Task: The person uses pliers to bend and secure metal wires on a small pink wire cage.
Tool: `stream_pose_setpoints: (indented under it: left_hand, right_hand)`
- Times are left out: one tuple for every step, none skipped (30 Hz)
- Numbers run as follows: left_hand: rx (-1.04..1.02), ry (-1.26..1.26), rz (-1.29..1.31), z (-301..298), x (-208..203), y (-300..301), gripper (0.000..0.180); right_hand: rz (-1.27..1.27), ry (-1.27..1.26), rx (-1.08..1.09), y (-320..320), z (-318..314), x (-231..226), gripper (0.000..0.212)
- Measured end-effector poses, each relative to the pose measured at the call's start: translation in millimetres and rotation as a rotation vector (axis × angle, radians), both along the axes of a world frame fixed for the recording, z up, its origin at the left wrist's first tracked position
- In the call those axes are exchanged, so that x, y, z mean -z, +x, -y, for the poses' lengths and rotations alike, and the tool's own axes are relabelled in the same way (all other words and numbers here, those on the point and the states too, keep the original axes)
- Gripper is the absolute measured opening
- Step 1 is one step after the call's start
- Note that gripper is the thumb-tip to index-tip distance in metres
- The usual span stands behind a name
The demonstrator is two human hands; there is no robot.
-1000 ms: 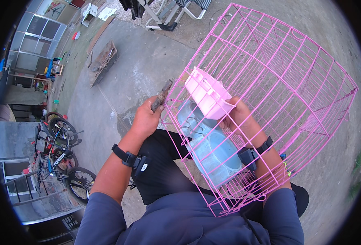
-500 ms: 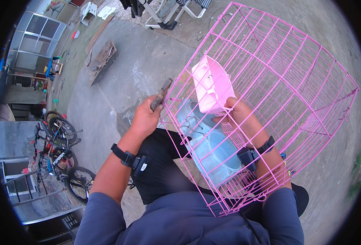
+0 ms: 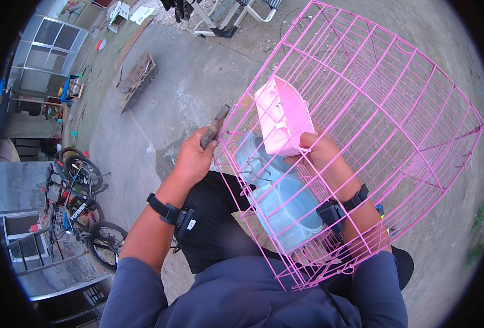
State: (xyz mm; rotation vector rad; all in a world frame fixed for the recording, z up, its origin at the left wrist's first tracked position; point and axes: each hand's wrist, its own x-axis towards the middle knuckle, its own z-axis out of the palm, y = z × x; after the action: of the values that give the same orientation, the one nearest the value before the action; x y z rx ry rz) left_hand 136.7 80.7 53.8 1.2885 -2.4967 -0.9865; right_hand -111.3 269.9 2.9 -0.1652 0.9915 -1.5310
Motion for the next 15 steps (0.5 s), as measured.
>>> stream_pose_setpoints:
  left_hand:
    - [0.003,-0.003,-0.011,0,2,1,0.034]
    - [0.006,-0.005,-0.021,1,3,1,0.034]
    - [0.011,-0.003,-0.030,1,3,2,0.033]
    - [0.016,-0.001,-0.039,0,3,3,0.032]
    - [0.022,0.001,-0.048,0,3,3,0.032]
    - [0.020,0.002,-0.035,0,3,3,0.032]
    - [0.018,0.002,-0.022,1,3,3,0.033]
    - [0.016,0.003,-0.008,1,2,4,0.034]
    - [0.009,0.007,-0.018,0,1,3,0.034]
    - [0.002,0.012,-0.028,-2,0,1,0.035]
    - [-0.006,0.016,-0.038,-3,-1,0,0.035]
    - [-0.001,0.013,-0.048,-2,0,0,0.035]
    - [0.003,0.010,-0.058,-1,3,1,0.035]
    - [0.007,0.007,-0.068,0,4,1,0.035]
    - [0.009,0.001,-0.051,0,3,1,0.035]
  right_hand:
    - [-0.006,0.002,-0.011,0,0,1,0.062]
    - [0.023,0.001,-0.017,-1,-1,1,0.058]
    - [0.053,0.000,-0.024,-2,-2,0,0.054]
    - [0.082,-0.002,-0.031,-3,-2,-1,0.050]
    - [0.070,0.032,-0.062,-6,-2,2,0.049]
    - [0.057,0.066,-0.093,-11,-2,6,0.048]
    - [0.044,0.100,-0.125,-14,-2,7,0.046]
    - [0.084,0.088,-0.121,-14,-2,8,0.046]
    - [0.123,0.077,-0.114,-14,-3,4,0.045]
    - [0.162,0.066,-0.108,-14,-4,3,0.044]
    - [0.126,0.066,-0.118,-15,-3,7,0.049]
    - [0.089,0.066,-0.129,-18,-2,10,0.055]
    - [0.053,0.066,-0.139,-20,-1,12,0.060]
    - [0.062,0.016,-0.101,-19,-3,12,0.067]
    - [0.073,-0.036,-0.065,-14,-4,0,0.074]
